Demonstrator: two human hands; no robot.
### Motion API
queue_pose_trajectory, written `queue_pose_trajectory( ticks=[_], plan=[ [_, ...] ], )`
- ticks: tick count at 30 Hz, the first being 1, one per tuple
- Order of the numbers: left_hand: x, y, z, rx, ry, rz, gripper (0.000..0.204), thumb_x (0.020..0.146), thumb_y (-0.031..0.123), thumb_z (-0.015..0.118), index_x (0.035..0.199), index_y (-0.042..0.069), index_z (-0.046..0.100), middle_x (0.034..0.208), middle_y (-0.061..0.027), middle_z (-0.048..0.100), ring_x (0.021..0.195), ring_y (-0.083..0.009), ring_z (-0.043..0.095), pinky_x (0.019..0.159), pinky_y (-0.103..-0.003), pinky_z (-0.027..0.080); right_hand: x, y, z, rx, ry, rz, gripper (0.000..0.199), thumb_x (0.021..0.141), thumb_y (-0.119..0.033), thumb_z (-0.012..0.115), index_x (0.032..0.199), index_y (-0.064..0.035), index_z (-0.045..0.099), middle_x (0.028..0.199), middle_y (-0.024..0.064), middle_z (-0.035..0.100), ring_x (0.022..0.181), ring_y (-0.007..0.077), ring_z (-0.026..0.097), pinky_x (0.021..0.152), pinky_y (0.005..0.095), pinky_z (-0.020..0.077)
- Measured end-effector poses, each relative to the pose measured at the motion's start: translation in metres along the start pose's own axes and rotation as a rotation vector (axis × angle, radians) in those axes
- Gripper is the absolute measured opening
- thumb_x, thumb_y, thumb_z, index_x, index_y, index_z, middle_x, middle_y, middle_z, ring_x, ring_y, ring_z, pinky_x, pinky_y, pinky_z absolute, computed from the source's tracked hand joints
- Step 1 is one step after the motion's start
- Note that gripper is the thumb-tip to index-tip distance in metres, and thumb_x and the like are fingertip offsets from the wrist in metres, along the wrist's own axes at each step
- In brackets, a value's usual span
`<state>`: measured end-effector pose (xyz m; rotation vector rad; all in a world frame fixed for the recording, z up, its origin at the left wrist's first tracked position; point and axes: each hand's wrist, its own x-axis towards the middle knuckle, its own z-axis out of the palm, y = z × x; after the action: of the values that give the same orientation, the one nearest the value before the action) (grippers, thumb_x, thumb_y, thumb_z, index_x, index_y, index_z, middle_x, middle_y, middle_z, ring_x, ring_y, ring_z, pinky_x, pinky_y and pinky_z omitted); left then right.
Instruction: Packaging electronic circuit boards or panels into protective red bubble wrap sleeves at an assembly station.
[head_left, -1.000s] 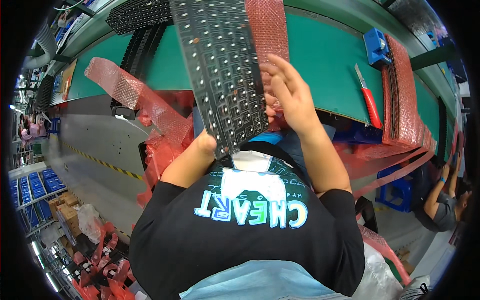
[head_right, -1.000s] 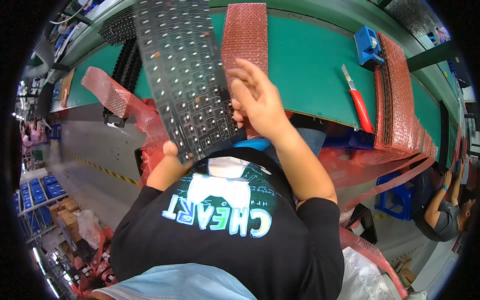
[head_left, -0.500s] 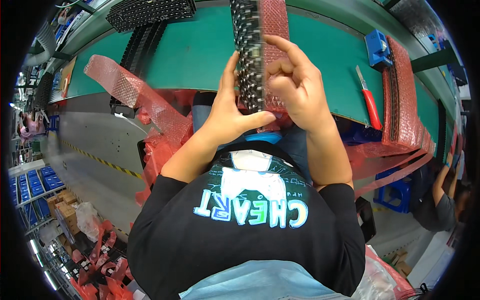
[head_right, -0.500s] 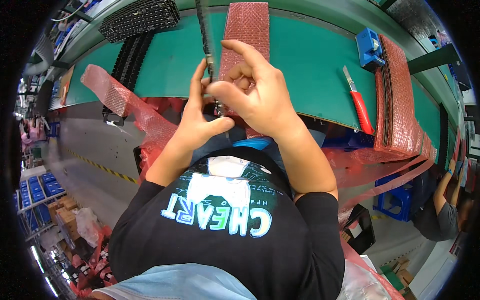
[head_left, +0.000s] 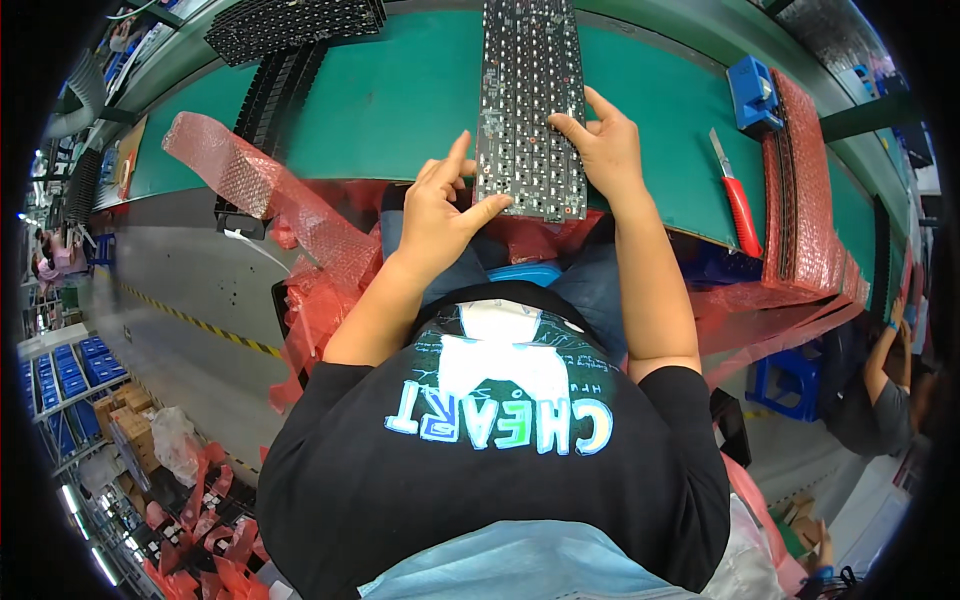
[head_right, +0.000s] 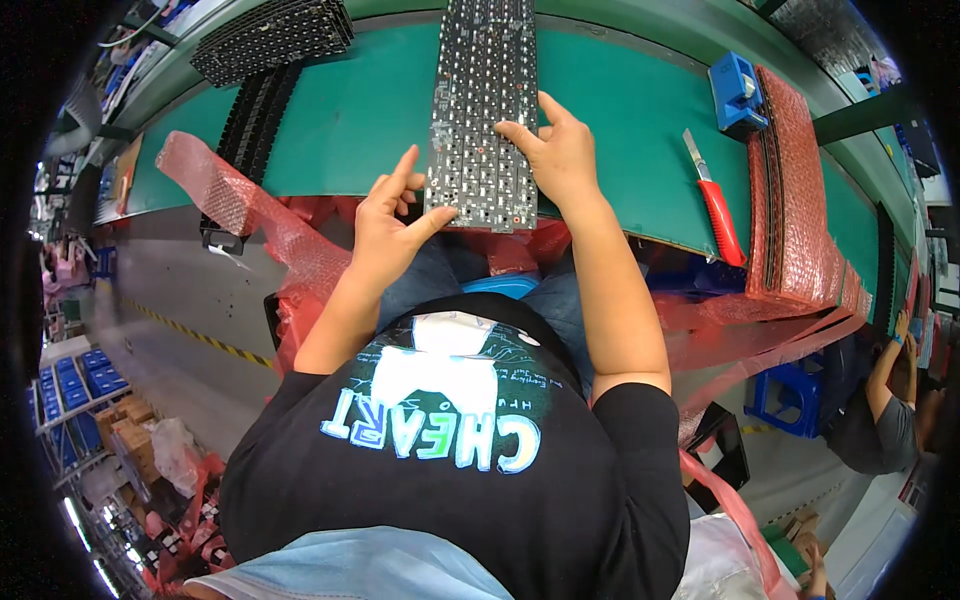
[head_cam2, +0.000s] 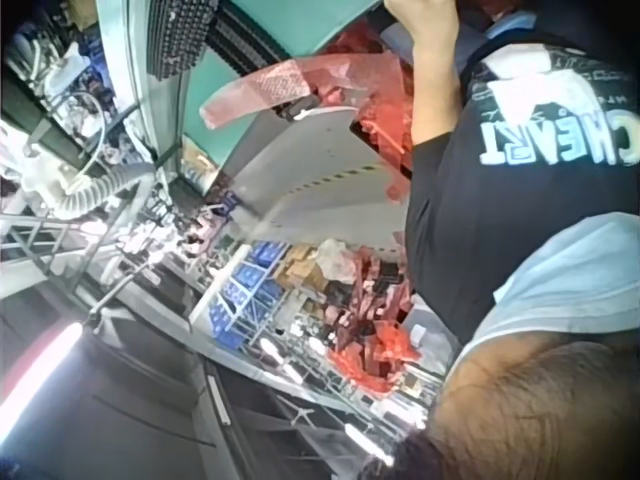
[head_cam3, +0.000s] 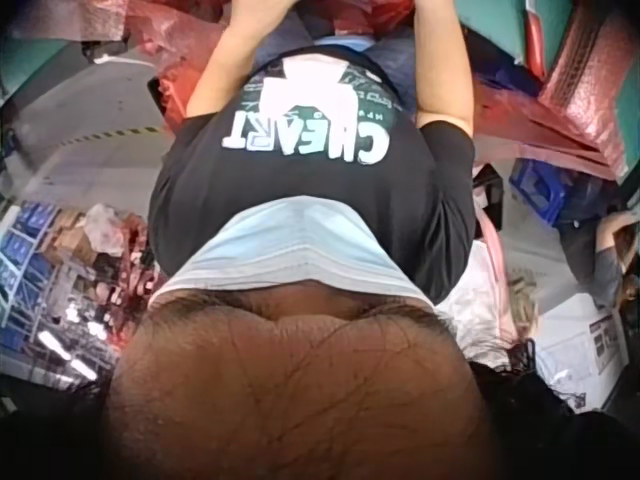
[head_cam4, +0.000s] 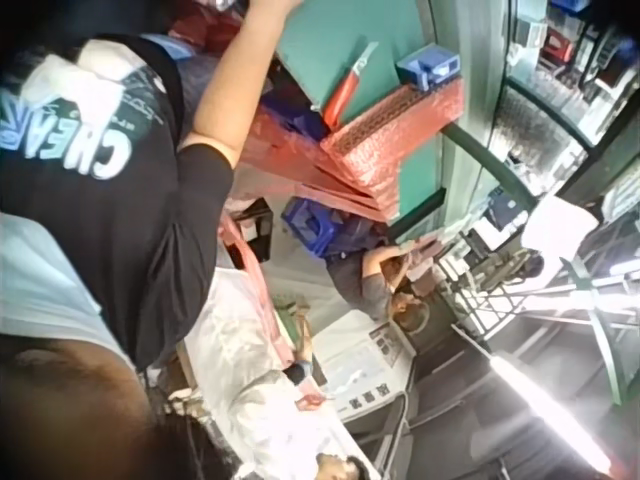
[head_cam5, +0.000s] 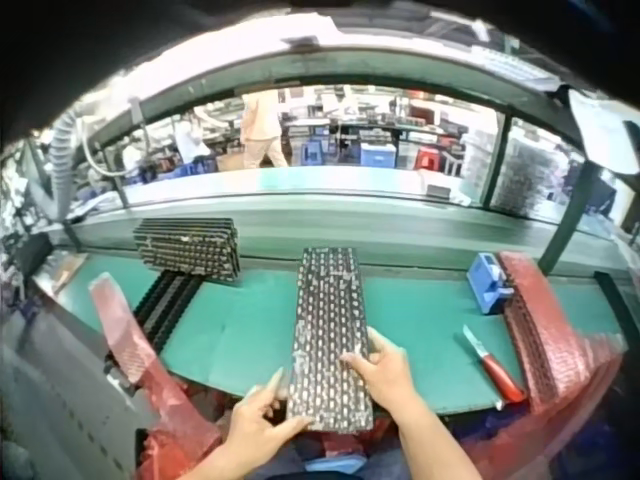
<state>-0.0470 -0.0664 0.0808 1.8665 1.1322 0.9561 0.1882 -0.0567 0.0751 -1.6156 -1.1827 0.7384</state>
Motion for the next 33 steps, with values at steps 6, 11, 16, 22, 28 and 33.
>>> queue_pose_trajectory(
  ticks=[6,11,16,22,28,33],
  plan=[
    [-0.002,-0.012,0.002,0.03,-0.089,-0.023,0.068,0.073,0.012,0.083,0.135,0.005,0.058,0.098,-0.0041,0.061,0.082,-0.012,0.048,0.073,-0.022,0.042,-0.008,-0.005,0.003,-0.293,0.016,0.031,0.051,0.087,-0.037,0.073,0.119,0.0013,0.063,0.053,0.0021,0.057,0.045,0.0125,0.049,0.047,0.0297,0.0372],
    [0.004,-0.027,0.002,0.126,-0.092,0.134,0.067,0.073,0.011,0.083,0.135,0.005,0.059,0.102,-0.0046,0.059,0.084,-0.0122,0.048,0.072,-0.022,0.042,-0.009,-0.004,0.004,-0.513,0.027,0.032,0.063,0.088,-0.043,0.07,0.129,0.003,0.059,0.056,0.0025,0.06,0.049,0.0141,0.053,0.05,0.0276,0.0409],
    [0.005,-0.03,0.004,0.074,-0.098,0.126,0.066,0.074,0.013,0.082,0.135,0.004,0.058,0.107,-0.006,0.056,0.086,-0.0139,0.049,0.074,-0.023,0.043,-0.005,0.003,0.008,-0.65,0.08,-0.016,0.064,0.089,-0.05,0.066,0.129,-0.0001,0.06,0.06,0.0041,0.063,0.059,0.0215,0.06,0.057,0.0326,0.0459],
    [0.009,-0.018,0.003,-0.022,-0.08,-0.091,0.064,0.077,0.02,0.08,0.134,0.002,0.057,0.106,-0.0075,0.055,0.084,-0.0189,0.053,0.075,-0.028,0.046,-0.005,-0.006,0.006,-0.676,-0.001,0.069,0.066,0.09,-0.056,0.06,0.129,-0.0031,0.059,0.074,0.0087,0.071,0.078,0.031,0.069,0.067,0.0386,0.052],
    [0.025,-0.018,-0.002,0.171,-0.172,-0.088,0.059,0.081,0.022,0.076,0.133,0.001,0.057,0.103,-0.0087,0.057,0.077,-0.019,0.054,0.07,-0.028,0.047,-0.005,-0.002,0.005,-0.704,-0.014,0.078,0.065,0.09,-0.055,0.06,0.129,-0.0032,0.059,0.074,0.0101,0.071,0.077,0.0324,0.069,0.067,0.0394,0.052],
    [0.035,-0.012,-0.004,0.251,-0.22,-0.061,0.057,0.083,0.023,0.075,0.132,-0.001,0.057,0.1,-0.0094,0.058,0.073,-0.0198,0.054,0.068,-0.03,0.048,-0.003,0.004,0.01,-0.717,0.059,0.04,0.061,0.089,-0.052,0.064,0.128,-0.0049,0.062,0.061,0.0054,0.062,0.062,0.0263,0.063,0.06,0.0361,0.0484]
  ],
)
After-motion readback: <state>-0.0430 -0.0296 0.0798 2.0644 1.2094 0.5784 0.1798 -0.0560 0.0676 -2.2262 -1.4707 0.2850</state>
